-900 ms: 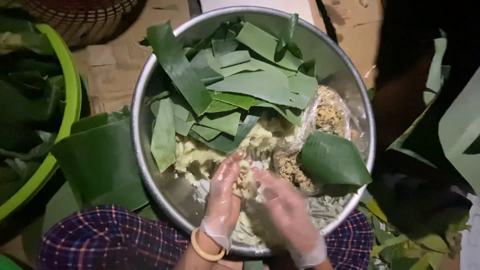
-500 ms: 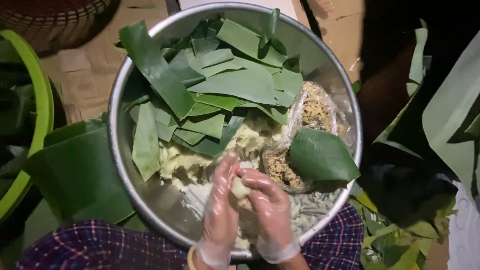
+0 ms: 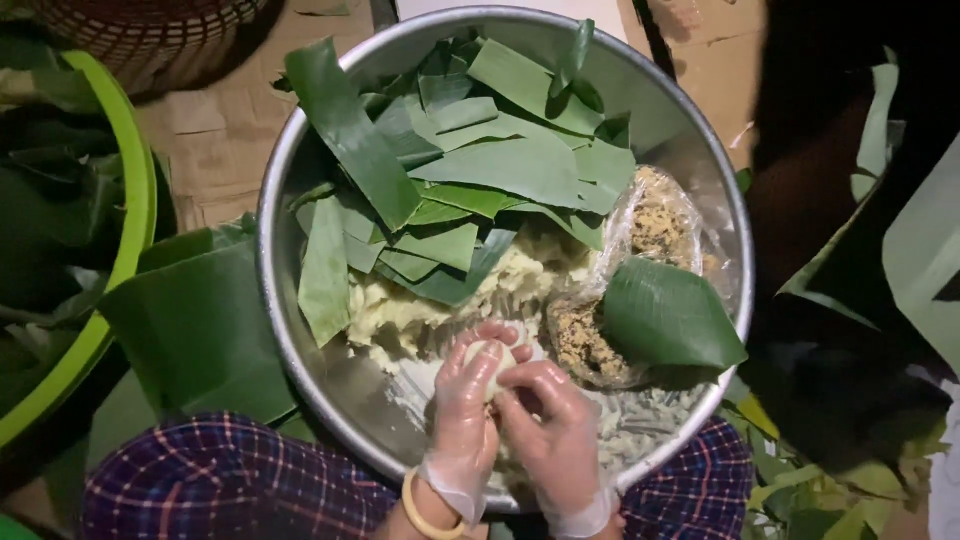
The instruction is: Wrapping dough and filling in banana leaves to prepare food items
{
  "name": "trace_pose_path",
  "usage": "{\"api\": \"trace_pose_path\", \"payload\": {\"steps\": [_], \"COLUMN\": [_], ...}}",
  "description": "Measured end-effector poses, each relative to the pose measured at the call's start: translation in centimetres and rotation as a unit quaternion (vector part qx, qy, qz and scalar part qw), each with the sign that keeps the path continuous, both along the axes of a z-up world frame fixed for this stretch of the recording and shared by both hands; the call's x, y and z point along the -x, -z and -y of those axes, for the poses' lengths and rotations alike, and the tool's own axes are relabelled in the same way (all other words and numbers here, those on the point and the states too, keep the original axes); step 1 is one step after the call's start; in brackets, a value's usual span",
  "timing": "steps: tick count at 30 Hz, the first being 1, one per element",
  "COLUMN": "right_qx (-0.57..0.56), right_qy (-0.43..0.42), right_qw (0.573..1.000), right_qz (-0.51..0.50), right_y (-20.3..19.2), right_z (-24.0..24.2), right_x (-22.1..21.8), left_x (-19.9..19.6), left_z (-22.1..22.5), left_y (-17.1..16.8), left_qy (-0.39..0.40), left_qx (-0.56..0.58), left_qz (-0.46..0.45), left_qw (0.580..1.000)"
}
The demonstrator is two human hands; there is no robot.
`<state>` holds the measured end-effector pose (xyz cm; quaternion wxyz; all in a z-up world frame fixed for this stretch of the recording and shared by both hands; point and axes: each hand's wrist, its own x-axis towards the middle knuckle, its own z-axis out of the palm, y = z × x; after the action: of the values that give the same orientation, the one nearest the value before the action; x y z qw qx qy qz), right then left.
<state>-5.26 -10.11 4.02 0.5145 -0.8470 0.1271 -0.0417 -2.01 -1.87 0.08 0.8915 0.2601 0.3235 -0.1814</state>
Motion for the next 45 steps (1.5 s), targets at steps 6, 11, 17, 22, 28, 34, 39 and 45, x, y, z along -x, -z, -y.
{"api": "trace_pose_path", "payload": {"steps": [6,11,17,22,28,34,39,45], "right_qx": [-0.053,0.060,0.087,-0.359,-0.515,-0.485,-0.290,0.091], "right_qy": [-0.061,-0.064,-0.194,-0.076,0.215,0.136,0.162,-0.055], "right_qw": [0.996,0.996,0.974,0.905,0.827,0.861,0.940,0.994], "right_qz": [-0.048,0.020,-0.081,-0.214,-0.071,-0.078,0.078,0.026], "right_y": [-1.4,0.5,4.0,0.5,4.5,2.4,-2.3,2.5], "right_z": [0.1,0.9,7.9,10.9,13.2,14.6,11.5,3.7], "right_x": [-0.3,1.2,3.8,2.0,4.1,3.8,2.2,-1.2], "left_x": [0.3,2.3,0.2,-0.8,-5.6,-5.5,-3.2,-2.2], "left_z": [-0.7,-0.3,-0.4,6.2,13.8,13.9,6.5,2.3], "left_y": [0.7,3.1,-2.1,-0.5,-1.1,1.6,-0.6,0.5], "left_qy": [0.010,0.030,-0.002,0.312,0.410,0.304,0.315,0.165], "left_qx": [-0.133,-0.155,-0.378,-0.251,-0.287,-0.276,-0.302,-0.135], "left_qz": [0.109,0.112,0.160,0.437,0.060,0.076,0.289,-0.044], "left_qw": [0.985,0.981,0.912,0.805,0.864,0.908,0.852,0.976]}}
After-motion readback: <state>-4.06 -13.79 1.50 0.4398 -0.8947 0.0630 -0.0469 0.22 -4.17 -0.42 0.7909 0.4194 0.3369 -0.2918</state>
